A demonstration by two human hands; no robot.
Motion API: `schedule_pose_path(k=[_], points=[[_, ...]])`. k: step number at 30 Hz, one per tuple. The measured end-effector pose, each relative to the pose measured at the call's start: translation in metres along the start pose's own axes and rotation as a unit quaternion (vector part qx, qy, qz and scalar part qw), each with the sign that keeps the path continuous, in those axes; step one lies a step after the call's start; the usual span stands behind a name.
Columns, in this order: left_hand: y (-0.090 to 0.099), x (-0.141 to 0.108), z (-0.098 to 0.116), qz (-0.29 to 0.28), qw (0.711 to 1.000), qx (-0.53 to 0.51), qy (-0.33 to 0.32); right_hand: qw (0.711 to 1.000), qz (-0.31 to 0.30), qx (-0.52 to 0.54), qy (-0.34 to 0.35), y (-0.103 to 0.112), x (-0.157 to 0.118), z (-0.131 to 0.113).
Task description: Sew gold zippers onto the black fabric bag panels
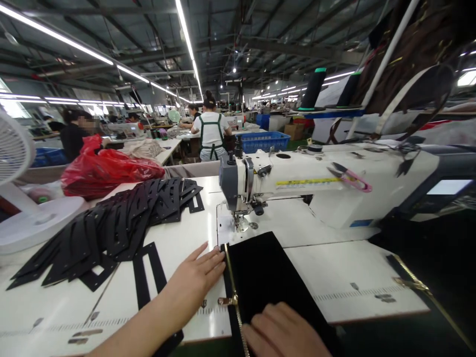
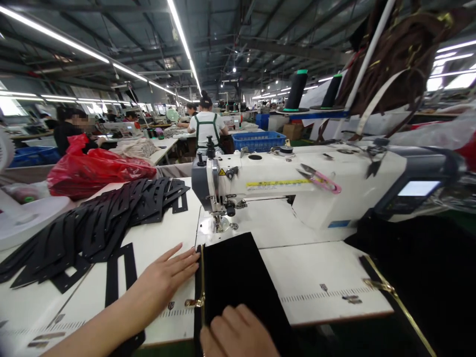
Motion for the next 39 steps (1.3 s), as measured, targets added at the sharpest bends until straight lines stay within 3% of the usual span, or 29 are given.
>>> schedule_pose_path(k=[1, 2, 4, 5, 9, 15, 20, 24, 27, 29, 30, 32, 35, 39], points=[[-0.003, -0.006, 0.001, -0.025, 0.999, -0.024, 0.039, 0.999, -0.012, 0.015, -0.041, 0.002, -0.002, 0.017], [-0.004, -0.009, 0.003, -0.048, 0.995, -0.049, 0.072, 0.990, -0.026, 0.014, -0.134, 0.004, -0.006, 0.043], [-0.005, -0.010, 0.009, -0.095, 0.985, -0.094, 0.110, 0.942, -0.068, 0.027, -0.329, 0.002, -0.018, 0.095], [-0.005, -0.006, 0.013, -0.121, 0.980, -0.109, 0.115, 0.913, -0.093, 0.046, -0.394, -0.003, -0.024, 0.115], [-0.011, 0.017, 0.013, -0.157, 0.973, -0.124, 0.116, 0.882, -0.118, 0.090, -0.448, -0.031, -0.027, 0.160], [-0.023, 0.042, -0.006, -0.154, 0.976, -0.117, 0.103, 0.855, -0.095, 0.130, -0.493, -0.052, -0.023, 0.188], [-0.025, 0.051, -0.012, -0.177, 0.970, -0.123, 0.110, 0.873, -0.130, 0.084, -0.463, -0.053, -0.019, 0.205], [-0.025, 0.055, -0.013, -0.197, 0.965, -0.127, 0.115, 0.896, -0.162, -0.026, -0.413, -0.047, -0.009, 0.200], [-0.027, 0.054, -0.014, -0.216, 0.962, -0.120, 0.117, 0.913, -0.171, -0.077, -0.362, -0.038, 0.000, 0.174], [-0.029, 0.052, -0.014, -0.219, 0.961, -0.120, 0.116, 0.938, -0.175, -0.082, -0.287, -0.033, 0.003, 0.146], [-0.030, 0.052, -0.015, -0.218, 0.961, -0.122, 0.116, 0.959, -0.186, -0.078, -0.200, -0.033, 0.004, 0.126], [-0.033, 0.051, -0.015, -0.213, 0.961, -0.131, 0.116, 0.970, -0.224, -0.055, -0.078, -0.033, -0.004, 0.096], [-0.035, 0.051, -0.014, -0.186, 0.963, -0.155, 0.119, 0.965, -0.249, -0.069, -0.049, -0.034, -0.017, 0.080], [-0.021, 0.041, -0.010, -0.147, 0.961, -0.204, 0.112, 0.972, -0.216, -0.078, -0.041, -0.043, -0.007, 0.077]])
Point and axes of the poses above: each hand's wrist, its own x-axis towards the middle knuckle, its own y-axis out of the back of the hand, z = x × y, the point moved 5 cm from there along x, towards the middle knuckle, and after that the axes turned 2 degrees about -z, right-handed, at the moved point
